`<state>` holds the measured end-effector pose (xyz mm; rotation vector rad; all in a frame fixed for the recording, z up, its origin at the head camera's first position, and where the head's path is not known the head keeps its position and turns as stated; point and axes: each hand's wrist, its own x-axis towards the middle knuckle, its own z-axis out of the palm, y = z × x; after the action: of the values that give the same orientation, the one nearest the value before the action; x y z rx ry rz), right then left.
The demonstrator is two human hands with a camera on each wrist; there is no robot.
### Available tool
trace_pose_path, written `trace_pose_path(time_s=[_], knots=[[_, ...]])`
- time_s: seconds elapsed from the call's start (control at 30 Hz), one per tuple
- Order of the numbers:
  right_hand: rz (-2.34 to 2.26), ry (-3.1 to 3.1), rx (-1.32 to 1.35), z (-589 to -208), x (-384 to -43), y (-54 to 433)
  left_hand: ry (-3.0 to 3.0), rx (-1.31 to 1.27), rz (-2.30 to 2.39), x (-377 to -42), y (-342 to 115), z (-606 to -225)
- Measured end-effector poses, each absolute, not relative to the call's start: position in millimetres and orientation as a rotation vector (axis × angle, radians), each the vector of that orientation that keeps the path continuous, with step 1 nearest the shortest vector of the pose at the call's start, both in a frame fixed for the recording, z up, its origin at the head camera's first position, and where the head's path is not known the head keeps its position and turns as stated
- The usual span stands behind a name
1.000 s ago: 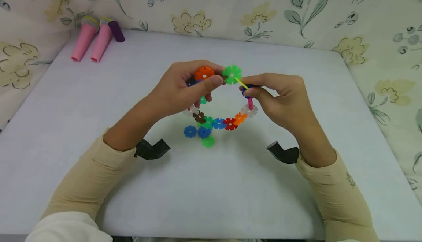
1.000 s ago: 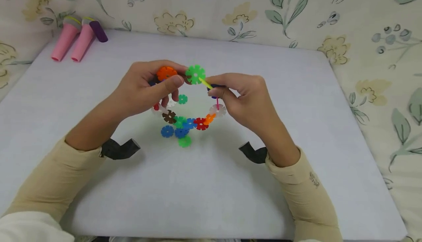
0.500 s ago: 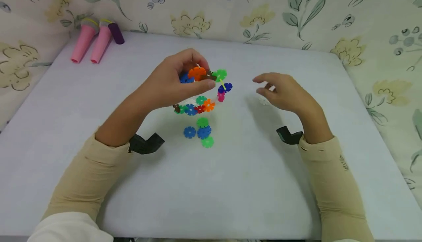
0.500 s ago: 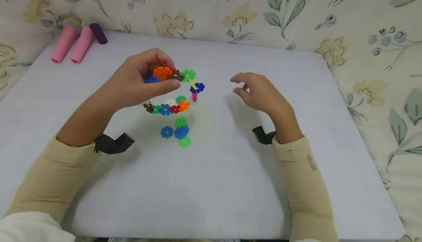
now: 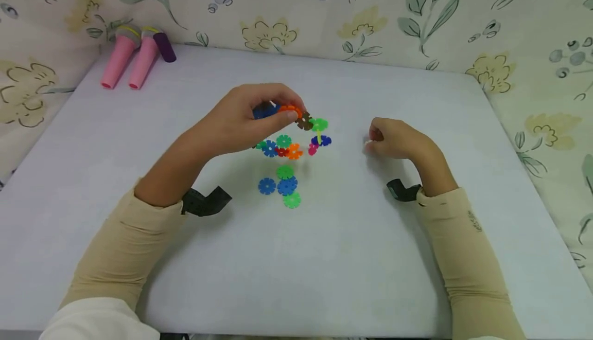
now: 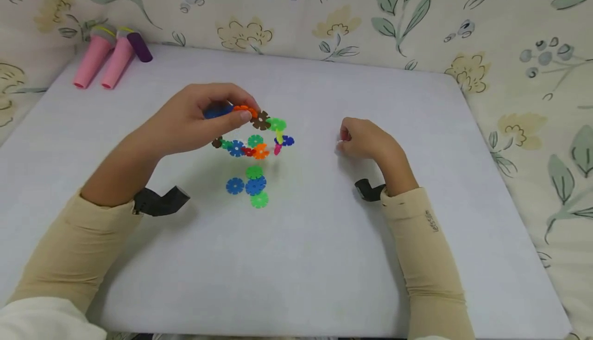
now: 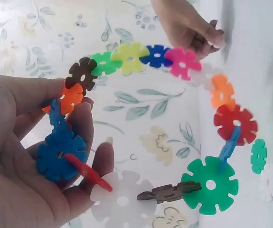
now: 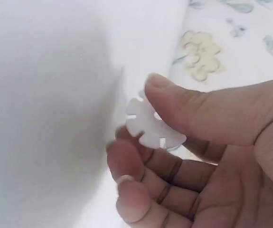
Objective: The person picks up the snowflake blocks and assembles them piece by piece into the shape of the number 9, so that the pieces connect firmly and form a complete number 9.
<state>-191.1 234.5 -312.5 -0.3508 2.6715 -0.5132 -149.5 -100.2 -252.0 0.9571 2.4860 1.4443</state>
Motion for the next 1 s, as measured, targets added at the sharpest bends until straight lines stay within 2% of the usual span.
trace_pose_path(time_s=[0.17, 0.37, 0.6, 1.0], knots=[[-1.055, 2.648, -0.413, -286, -172, 214, 2.452, 1.03, 1.475, -148, -98, -254], [-1.7, 2.345, -0.642, -255, -136, 190, 2.444, 1.156, 1.469, -141, -90, -255], [-1.746, 2.242, -0.749, -249, -114, 172, 2.562, 1.417, 1.319, -128, -79, -257], [-1.888, 2.233, -0.598, -254, -108, 157, 2.673, 1.587, 1.239, -125, -71, -263]])
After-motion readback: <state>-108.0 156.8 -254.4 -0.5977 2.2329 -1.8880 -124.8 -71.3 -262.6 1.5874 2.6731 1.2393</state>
